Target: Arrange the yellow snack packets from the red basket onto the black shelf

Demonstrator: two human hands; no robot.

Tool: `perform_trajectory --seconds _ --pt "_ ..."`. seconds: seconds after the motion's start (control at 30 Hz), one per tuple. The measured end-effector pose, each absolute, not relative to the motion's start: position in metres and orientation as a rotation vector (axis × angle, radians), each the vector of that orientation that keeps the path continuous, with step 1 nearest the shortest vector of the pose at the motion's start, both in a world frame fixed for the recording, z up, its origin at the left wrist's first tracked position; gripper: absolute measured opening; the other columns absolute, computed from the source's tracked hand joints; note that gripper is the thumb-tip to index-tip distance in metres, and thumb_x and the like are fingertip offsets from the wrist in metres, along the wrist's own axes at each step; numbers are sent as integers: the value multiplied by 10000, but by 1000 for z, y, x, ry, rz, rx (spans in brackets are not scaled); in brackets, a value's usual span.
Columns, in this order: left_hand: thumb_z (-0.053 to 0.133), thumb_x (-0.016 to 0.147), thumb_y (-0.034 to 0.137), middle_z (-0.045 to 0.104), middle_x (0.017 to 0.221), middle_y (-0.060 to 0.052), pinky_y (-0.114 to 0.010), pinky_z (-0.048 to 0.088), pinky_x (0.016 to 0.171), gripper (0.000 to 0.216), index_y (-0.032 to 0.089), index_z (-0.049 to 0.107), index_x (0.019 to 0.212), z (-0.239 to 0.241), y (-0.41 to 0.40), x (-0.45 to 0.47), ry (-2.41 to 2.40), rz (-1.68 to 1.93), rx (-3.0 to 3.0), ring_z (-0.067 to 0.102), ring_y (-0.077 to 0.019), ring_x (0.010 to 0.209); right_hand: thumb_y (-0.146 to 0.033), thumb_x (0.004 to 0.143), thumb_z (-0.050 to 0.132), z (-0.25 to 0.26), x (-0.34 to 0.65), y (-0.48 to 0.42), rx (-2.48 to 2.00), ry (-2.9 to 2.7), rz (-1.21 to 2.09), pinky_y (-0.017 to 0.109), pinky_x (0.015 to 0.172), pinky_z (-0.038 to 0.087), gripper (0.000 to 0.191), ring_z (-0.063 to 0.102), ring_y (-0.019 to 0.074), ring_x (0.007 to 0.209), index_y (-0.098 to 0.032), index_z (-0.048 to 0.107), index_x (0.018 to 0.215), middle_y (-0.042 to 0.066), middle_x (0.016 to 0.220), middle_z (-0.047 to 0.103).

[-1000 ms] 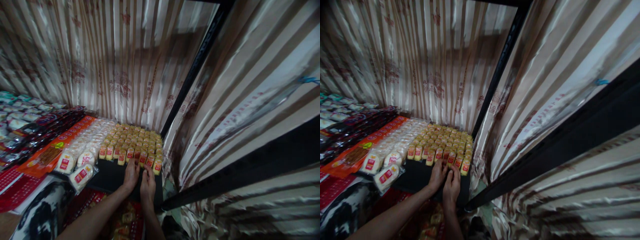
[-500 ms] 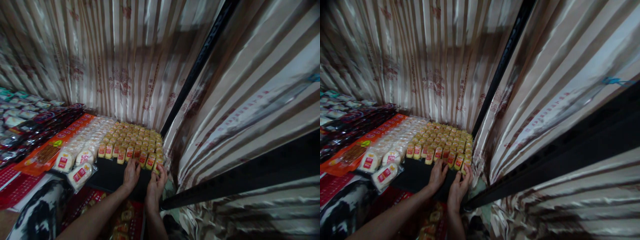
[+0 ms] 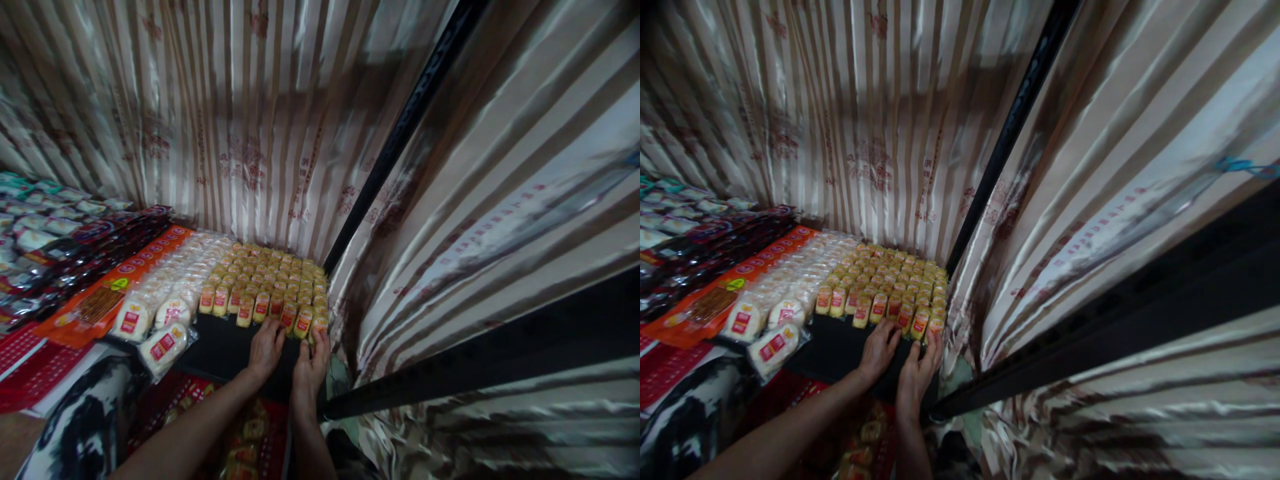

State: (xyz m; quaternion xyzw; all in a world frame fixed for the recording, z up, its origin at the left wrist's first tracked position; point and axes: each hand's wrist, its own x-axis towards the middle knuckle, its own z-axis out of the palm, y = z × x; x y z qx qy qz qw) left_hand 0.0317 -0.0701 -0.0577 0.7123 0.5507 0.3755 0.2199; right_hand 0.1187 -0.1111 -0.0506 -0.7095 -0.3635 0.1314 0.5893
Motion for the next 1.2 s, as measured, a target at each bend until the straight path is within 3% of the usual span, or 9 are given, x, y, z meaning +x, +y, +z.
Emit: perform_trajectory --seconds 0.23,0.4,0.53,0.7,0.9,1.2 --pt "402 849 167 569 842 -29 -243 480 743 161 189 562 855 -41 -82 25 1463 1136 1991 568 -129 793 -365 754 436 -55 117 -109 -1521 -832 363 395 991 319 410 408 228 1181 -139 539 1080 141 1233 486" --pt "412 852 162 554 873 -26 -225 476 757 154 199 559 884 -32 -99 -10 1480 1232 2041 560 -121 827 -409 738 464 -56 92 -107 -1429 -780 666 365 913 397 450 514 213 1057 -143 513 1098 133 1155 543" --pt "428 846 161 531 997 -67 -300 467 827 168 195 579 910 -39 -115 -69 1783 1344 2141 529 -169 949 -412 677 514 -58 76 -103 -1403 -761 856 355 889 413 449 561 201 970 -153 526 1044 109 1052 588" --pt "510 805 224 463 1155 -122 -434 426 890 242 183 573 1035 -54 -134 -137 2240 1198 2150 451 -269 1075 -440 623 547 -62 64 -98 -1391 -767 958 325 788 461 479 579 211 953 -165 543 1015 113 1081 589" --pt "509 800 272 462 1187 -142 -434 428 885 398 166 488 1184 -63 -140 -161 2371 1031 2062 449 -281 1077 -456 608 589 -62 61 -95 -1396 -769 1016 304 748 481 492 582 212 956 -157 571 998 115 1092 598" --pt "529 778 315 489 1202 -111 -392 453 887 314 180 529 1061 -55 -130 -169 2280 945 2081 453 -260 1090 -429 609 634 -67 68 -92 -1406 -745 1061 289 708 495 452 595 212 933 -166 614 976 83 946 658"
